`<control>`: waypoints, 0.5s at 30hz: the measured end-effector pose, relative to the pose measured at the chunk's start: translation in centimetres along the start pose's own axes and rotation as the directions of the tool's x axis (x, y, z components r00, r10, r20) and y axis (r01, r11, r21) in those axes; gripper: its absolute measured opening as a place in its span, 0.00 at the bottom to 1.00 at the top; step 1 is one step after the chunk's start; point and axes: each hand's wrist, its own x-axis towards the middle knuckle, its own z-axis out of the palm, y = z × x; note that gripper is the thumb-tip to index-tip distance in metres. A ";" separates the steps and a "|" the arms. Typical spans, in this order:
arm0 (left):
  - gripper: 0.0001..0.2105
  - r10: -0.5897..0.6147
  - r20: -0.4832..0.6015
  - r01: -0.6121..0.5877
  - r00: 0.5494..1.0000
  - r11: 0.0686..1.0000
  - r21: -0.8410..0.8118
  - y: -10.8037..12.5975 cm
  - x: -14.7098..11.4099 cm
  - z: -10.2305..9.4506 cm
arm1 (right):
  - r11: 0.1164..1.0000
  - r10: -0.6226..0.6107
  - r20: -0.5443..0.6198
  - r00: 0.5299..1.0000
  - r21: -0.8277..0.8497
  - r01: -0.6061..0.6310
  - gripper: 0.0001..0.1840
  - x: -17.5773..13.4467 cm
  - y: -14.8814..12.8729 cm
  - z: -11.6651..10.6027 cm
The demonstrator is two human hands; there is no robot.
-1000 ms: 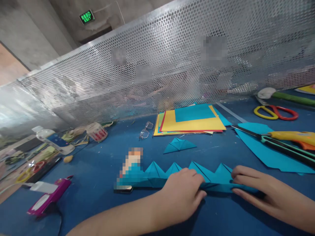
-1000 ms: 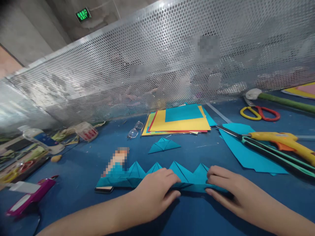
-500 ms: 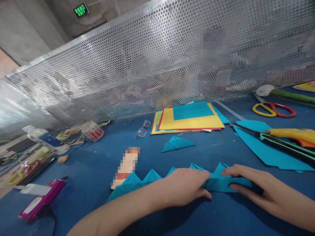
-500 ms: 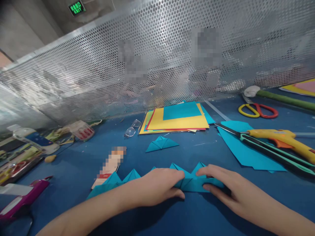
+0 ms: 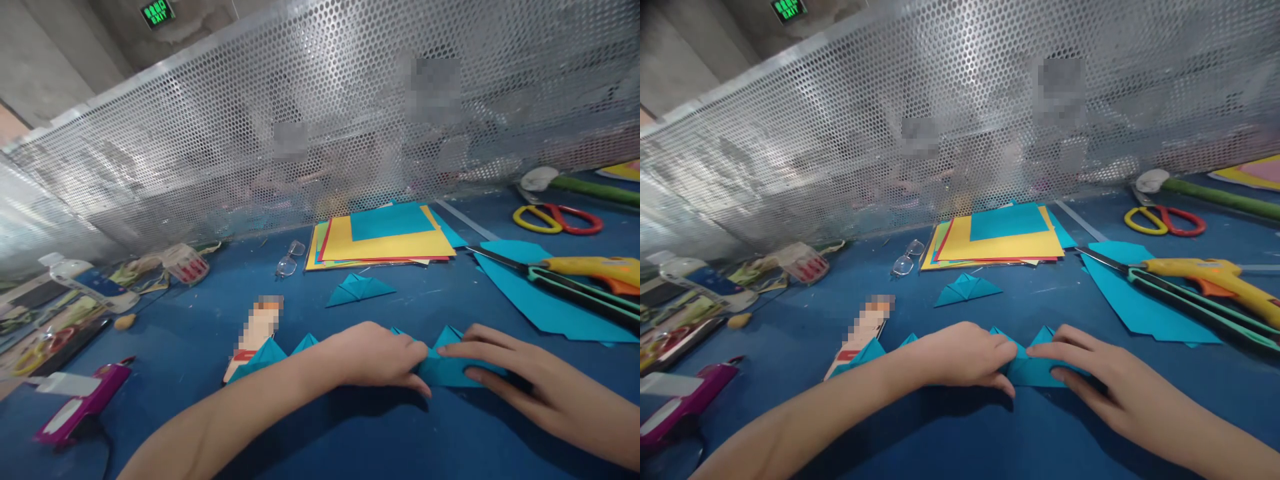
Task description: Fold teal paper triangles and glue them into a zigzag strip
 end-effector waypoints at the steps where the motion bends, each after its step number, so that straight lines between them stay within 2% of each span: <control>1: 0.22 0.018 -0.004 -0.018 1.000 1.000 0.020 -0.1 0.0 0.1 | 0.999 -0.044 -0.015 0.999 0.005 0.044 0.27 0.2 -0.1 -0.1; 4: 0.21 0.057 -0.020 -0.056 0.998 0.996 0.070 -0.6 -0.1 0.2 | 0.990 -0.138 -0.071 0.988 0.017 0.139 0.21 0.6 -0.5 -0.1; 9: 0.13 0.065 -0.053 -0.058 0.996 0.990 0.131 -1.2 0.4 0.6 | 0.990 -0.129 -0.035 0.991 0.045 0.130 0.23 0.2 -0.4 0.0; 15: 0.13 0.062 -0.091 -0.049 0.994 0.988 0.144 -1.3 1.2 1.4 | 0.991 -0.096 -0.021 0.995 0.092 0.097 0.21 0.3 -0.1 0.0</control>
